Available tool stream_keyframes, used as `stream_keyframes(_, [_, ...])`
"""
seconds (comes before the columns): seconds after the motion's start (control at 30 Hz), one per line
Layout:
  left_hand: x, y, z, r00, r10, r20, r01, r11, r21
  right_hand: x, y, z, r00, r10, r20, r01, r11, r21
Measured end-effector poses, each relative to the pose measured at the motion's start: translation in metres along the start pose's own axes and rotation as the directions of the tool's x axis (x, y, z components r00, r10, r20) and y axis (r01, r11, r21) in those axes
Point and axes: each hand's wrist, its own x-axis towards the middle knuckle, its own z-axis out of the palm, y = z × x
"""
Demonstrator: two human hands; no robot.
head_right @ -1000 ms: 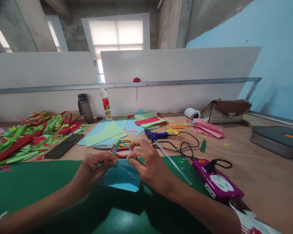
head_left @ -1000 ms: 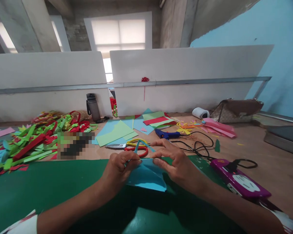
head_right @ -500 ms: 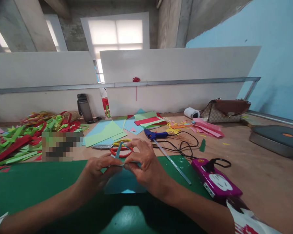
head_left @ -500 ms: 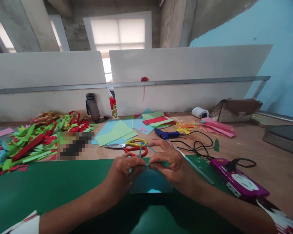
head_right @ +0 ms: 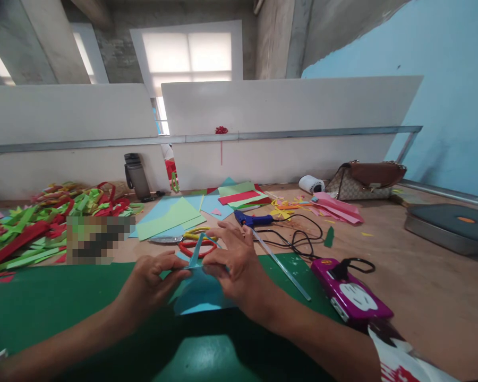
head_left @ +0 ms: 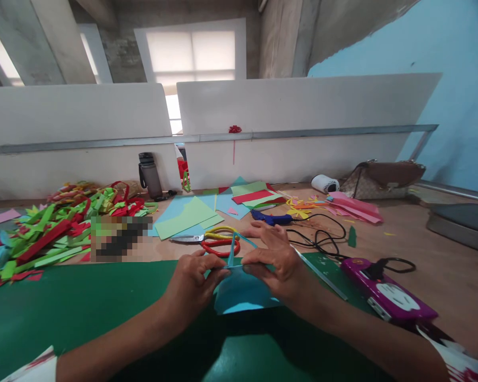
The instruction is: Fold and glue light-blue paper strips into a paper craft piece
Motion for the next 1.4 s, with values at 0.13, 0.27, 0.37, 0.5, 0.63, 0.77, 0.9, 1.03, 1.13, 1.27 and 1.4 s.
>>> stream_keyframes(0.13, [0.002,0.007,-0.001,0.999,0.009,0.051,-0.007,0.999,-0.052,-0.002,-0.001,0.005,0.994,-0.11,-0.021,0.108,0.989,-0.099])
stream_keyframes(0.27, [0.003,0.015,-0.004,0.994,0.007,0.109,0.007,0.992,-0.124,-0.001,-0.005,0.002,0.991,-0.136,-0.001,0.135,0.986,-0.097])
stream_keyframes(0.37, [0.003,0.018,-0.004,0.993,0.026,0.118,-0.01,0.99,-0.141,0.0,-0.008,-0.001,0.988,-0.152,-0.011,0.15,0.985,-0.08])
stream_keyframes(0.5, [0.003,0.017,-0.004,0.992,0.078,0.098,-0.065,0.989,-0.13,-0.001,-0.01,0.0,0.988,-0.152,-0.03,0.149,0.985,-0.088])
stream_keyframes(0.63, [0.004,0.012,-0.005,0.994,0.058,0.092,-0.047,0.992,-0.118,0.0,-0.006,0.0,0.993,-0.107,-0.039,0.103,0.99,-0.101])
stream_keyframes(0.77, [0.004,0.005,-0.005,0.99,0.043,0.136,-0.03,0.995,-0.099,0.002,-0.002,-0.003,0.998,-0.061,0.008,0.061,0.994,-0.096])
stream_keyframes(0.9, [0.004,0.002,-0.007,0.982,0.033,0.184,-0.01,0.992,-0.126,0.005,-0.001,-0.007,1.0,0.013,0.021,-0.011,0.996,-0.087])
stream_keyframes(1.03, [0.007,0.005,-0.01,0.981,-0.007,0.192,0.032,0.991,-0.129,0.007,-0.001,-0.008,0.998,0.031,0.057,-0.028,0.998,-0.059])
stream_keyframes(1.13, [0.009,0.007,-0.009,0.979,-0.029,0.2,0.058,0.988,-0.144,0.006,0.0,-0.005,0.998,-0.006,0.055,0.011,0.996,-0.083])
stream_keyframes(1.27, [0.008,0.009,-0.002,0.983,-0.011,0.185,0.04,0.988,-0.152,0.003,-0.004,0.0,0.998,-0.047,0.048,0.052,0.994,-0.098])
stream_keyframes(1.4, [0.007,0.012,0.001,0.992,0.04,0.12,-0.023,0.99,-0.142,0.003,-0.012,-0.001,0.996,-0.058,0.064,0.063,0.995,-0.081])
